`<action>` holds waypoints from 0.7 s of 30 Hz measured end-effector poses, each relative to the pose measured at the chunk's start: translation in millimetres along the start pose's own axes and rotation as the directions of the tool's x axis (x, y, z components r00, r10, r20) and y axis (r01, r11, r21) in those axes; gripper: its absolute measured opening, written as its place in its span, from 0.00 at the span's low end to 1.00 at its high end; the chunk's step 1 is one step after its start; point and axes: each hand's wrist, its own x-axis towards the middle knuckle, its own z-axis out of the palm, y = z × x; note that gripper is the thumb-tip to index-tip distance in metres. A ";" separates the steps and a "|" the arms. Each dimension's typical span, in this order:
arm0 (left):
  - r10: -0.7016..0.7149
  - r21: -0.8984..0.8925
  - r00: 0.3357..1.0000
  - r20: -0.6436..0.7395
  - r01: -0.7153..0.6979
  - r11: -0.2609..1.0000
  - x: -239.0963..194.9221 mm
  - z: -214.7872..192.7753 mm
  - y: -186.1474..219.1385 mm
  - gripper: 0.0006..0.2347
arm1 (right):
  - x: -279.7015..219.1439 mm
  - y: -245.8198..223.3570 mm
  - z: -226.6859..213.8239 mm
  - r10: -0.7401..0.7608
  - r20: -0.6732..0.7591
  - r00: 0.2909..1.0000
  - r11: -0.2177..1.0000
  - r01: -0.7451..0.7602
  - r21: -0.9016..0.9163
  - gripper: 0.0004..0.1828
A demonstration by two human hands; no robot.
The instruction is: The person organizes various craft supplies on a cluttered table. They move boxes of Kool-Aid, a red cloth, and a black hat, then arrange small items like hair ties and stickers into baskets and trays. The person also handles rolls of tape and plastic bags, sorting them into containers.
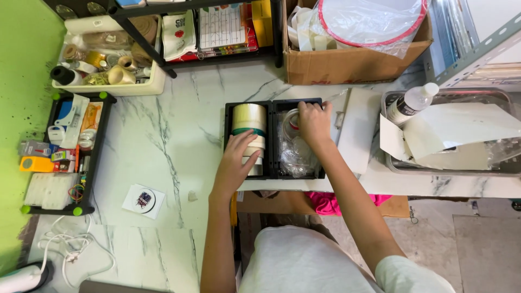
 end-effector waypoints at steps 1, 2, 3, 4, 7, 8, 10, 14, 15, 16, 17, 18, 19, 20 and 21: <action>0.005 0.001 1.000 -0.002 -0.005 1.000 3.2 1.7 -1.2 0.18 | 4.5 -0.5 -13.7 0.001 -0.005 1.000 1.000 -0.001 -0.001 0.07; 0.024 -0.024 1.000 0.006 -0.024 0.999 3.4 5.1 -1.5 0.17 | 4.2 -0.4 -28.1 0.018 0.064 0.998 0.998 -0.021 0.052 0.08; 0.044 -0.049 0.999 0.014 -0.043 0.998 3.7 8.7 -1.9 0.17 | 4.1 -0.1 -42.2 0.032 0.133 0.991 0.994 -0.046 0.103 0.10; 0.046 -0.052 0.999 0.019 -0.045 0.998 10.7 10.8 0.7 0.17 | 7.6 -1.5 -58.8 0.037 0.135 0.990 0.994 -0.051 0.100 0.10; 0.000 -0.223 1.000 0.014 0.003 0.975 33.6 19.4 9.4 0.18 | 17.7 -9.1 -107.0 0.044 -0.085 0.995 0.908 -0.005 0.419 0.10; 0.042 -0.304 0.999 -0.017 -0.046 0.952 41.4 23.9 12.3 0.22 | 19.6 -14.4 -121.4 0.011 -0.107 0.994 0.881 0.041 0.472 0.12; 0.083 -0.384 0.995 -0.049 -0.096 0.918 55.7 34.6 14.3 0.27 | 21.9 -23.4 -145.3 -0.020 -0.130 0.991 0.849 0.085 0.521 0.14; 0.108 -0.451 0.979 -0.173 -0.177 0.875 79.2 58.7 -3.1 0.28 | 26.9 -31.6 -172.5 -0.106 -0.027 0.994 0.756 0.098 0.647 0.19; 0.021 -0.469 0.983 -0.185 -0.107 0.877 83.2 65.8 -11.4 0.24 | 27.3 -31.9 -175.8 -0.141 -0.017 0.990 0.723 0.115 0.681 0.21; 0.020 -0.472 0.983 -0.180 -0.104 0.875 84.1 68.2 -20.1 0.24 | 26.1 -29.2 -175.6 -0.138 -0.013 0.990 0.725 0.110 0.680 0.21; 0.006 -0.430 0.980 -0.196 -0.092 0.898 85.2 70.6 -28.9 0.18 | 25.0 -26.6 -175.3 -0.164 0.092 0.982 0.667 0.042 0.744 0.23; -0.007 -0.385 0.976 -0.215 -0.079 0.919 86.9 72.9 -37.6 0.12 | 24.5 -23.8 -175.1 -0.200 0.190 0.961 0.606 -0.031 0.795 0.26; -0.007 -0.388 0.977 -0.213 -0.078 0.918 88.8 74.0 -44.1 0.12 | 19.7 -20.3 -172.3 -0.197 0.193 0.961 0.608 -0.034 0.793 0.26; -0.040 -0.396 0.965 -0.260 -0.069 0.916 90.1 73.5 -51.3 0.10 | 15.6 -18.2 -169.2 -0.250 0.160 0.955 0.604 0.025 0.796 0.39; -0.073 -0.404 0.949 -0.306 -0.060 0.913 91.3 72.7 -58.4 0.09 | 11.5 -16.2 -166.4 -0.303 0.127 0.945 0.598 0.084 0.797 0.52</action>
